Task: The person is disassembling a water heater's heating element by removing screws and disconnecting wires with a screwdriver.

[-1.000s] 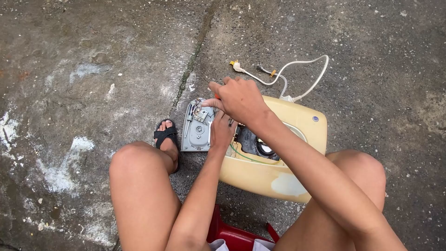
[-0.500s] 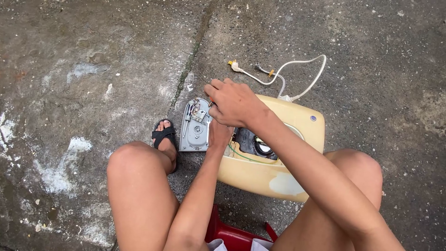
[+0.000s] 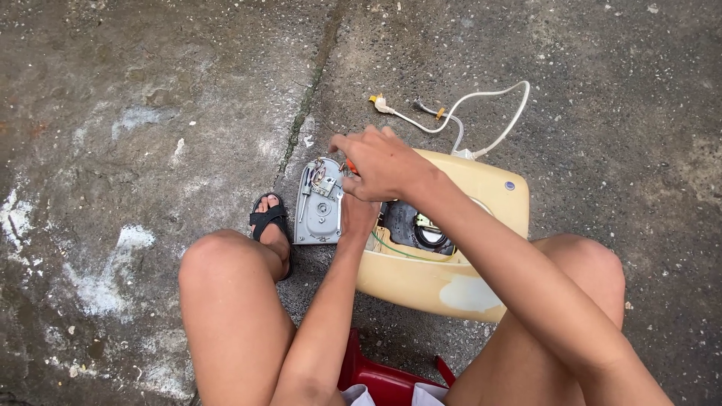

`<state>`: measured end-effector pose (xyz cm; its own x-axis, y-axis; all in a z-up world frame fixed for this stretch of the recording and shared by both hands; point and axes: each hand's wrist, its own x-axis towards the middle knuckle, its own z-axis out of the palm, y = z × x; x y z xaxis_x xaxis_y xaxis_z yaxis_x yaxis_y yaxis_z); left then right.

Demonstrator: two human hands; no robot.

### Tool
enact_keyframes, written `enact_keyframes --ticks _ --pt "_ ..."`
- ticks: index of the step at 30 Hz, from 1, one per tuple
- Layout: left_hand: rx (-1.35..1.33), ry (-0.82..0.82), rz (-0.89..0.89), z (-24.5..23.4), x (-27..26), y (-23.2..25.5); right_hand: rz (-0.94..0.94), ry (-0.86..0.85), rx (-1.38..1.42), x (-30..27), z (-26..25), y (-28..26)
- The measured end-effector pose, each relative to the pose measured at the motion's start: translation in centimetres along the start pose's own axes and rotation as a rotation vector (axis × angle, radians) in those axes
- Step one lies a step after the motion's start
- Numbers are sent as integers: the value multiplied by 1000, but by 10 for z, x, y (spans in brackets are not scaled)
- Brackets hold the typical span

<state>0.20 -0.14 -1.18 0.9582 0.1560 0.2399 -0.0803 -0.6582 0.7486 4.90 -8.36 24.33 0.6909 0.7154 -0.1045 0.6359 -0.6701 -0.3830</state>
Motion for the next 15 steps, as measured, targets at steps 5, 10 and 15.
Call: enact_keyframes --ticks 5,10,15 --pt "10 -12 7 -1 -1 1 51 290 -503 6 30 6" --pt "18 -24 19 -3 -2 2 132 144 -460 5 22 4" --pt "27 -25 34 -7 -1 3 23 -46 -319 -12 -26 -27"
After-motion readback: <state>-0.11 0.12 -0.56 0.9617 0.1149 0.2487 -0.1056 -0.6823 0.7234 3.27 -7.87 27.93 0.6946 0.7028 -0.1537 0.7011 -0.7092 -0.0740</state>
